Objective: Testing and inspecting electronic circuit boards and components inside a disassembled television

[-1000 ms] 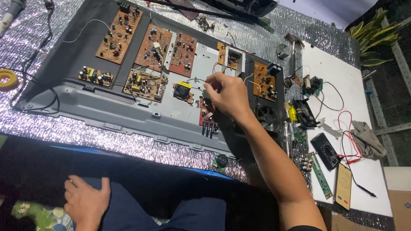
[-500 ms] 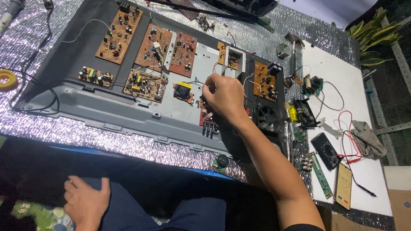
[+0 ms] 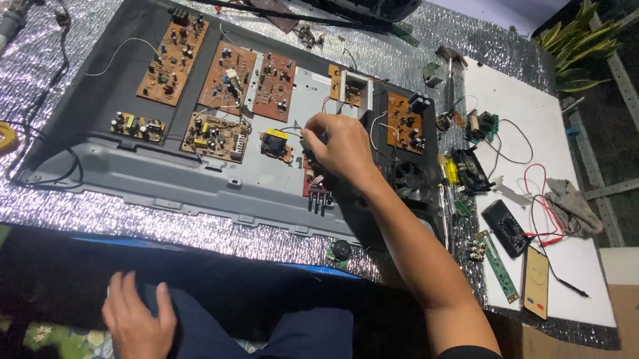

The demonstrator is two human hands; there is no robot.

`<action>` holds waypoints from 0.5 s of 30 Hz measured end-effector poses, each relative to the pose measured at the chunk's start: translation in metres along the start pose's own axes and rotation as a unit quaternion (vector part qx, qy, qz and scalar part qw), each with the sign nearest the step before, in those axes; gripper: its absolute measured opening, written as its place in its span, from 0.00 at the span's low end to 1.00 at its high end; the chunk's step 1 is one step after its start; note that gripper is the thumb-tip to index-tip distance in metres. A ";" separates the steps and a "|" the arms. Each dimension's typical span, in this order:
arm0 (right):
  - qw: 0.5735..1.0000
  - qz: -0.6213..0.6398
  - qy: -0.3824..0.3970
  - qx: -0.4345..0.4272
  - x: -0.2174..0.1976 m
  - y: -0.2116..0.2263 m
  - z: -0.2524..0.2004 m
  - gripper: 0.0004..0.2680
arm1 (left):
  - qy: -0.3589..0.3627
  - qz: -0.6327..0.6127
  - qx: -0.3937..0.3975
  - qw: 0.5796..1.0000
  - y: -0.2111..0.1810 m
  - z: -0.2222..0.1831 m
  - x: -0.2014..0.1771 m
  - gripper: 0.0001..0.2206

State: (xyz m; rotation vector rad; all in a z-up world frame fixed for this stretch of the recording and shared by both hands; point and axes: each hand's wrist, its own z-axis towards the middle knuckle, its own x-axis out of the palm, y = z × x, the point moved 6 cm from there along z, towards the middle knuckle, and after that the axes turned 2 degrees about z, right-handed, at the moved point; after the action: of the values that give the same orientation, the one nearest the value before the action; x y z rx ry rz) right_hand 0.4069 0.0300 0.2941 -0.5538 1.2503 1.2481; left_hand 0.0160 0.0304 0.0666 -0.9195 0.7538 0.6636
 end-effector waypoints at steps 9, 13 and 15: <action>0.996 0.065 0.000 -0.053 -0.012 0.014 0.002 0.05 | -0.107 -0.213 0.149 0.960 -0.088 0.048 -0.075 0.18; 0.985 0.137 -0.062 -0.079 -0.053 0.017 -0.013 0.07 | -0.114 -0.233 0.226 0.939 -0.096 0.060 -0.104 0.11; 0.983 0.151 -0.078 -0.065 -0.079 0.008 -0.024 0.08 | -0.092 -0.228 0.277 0.929 -0.081 0.050 -0.093 0.10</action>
State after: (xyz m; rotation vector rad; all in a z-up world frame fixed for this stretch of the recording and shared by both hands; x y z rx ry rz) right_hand 0.4035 -0.0188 0.3607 -0.3579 1.1559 1.6051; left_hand 0.0396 0.0206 0.1972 -0.4710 0.4911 0.1033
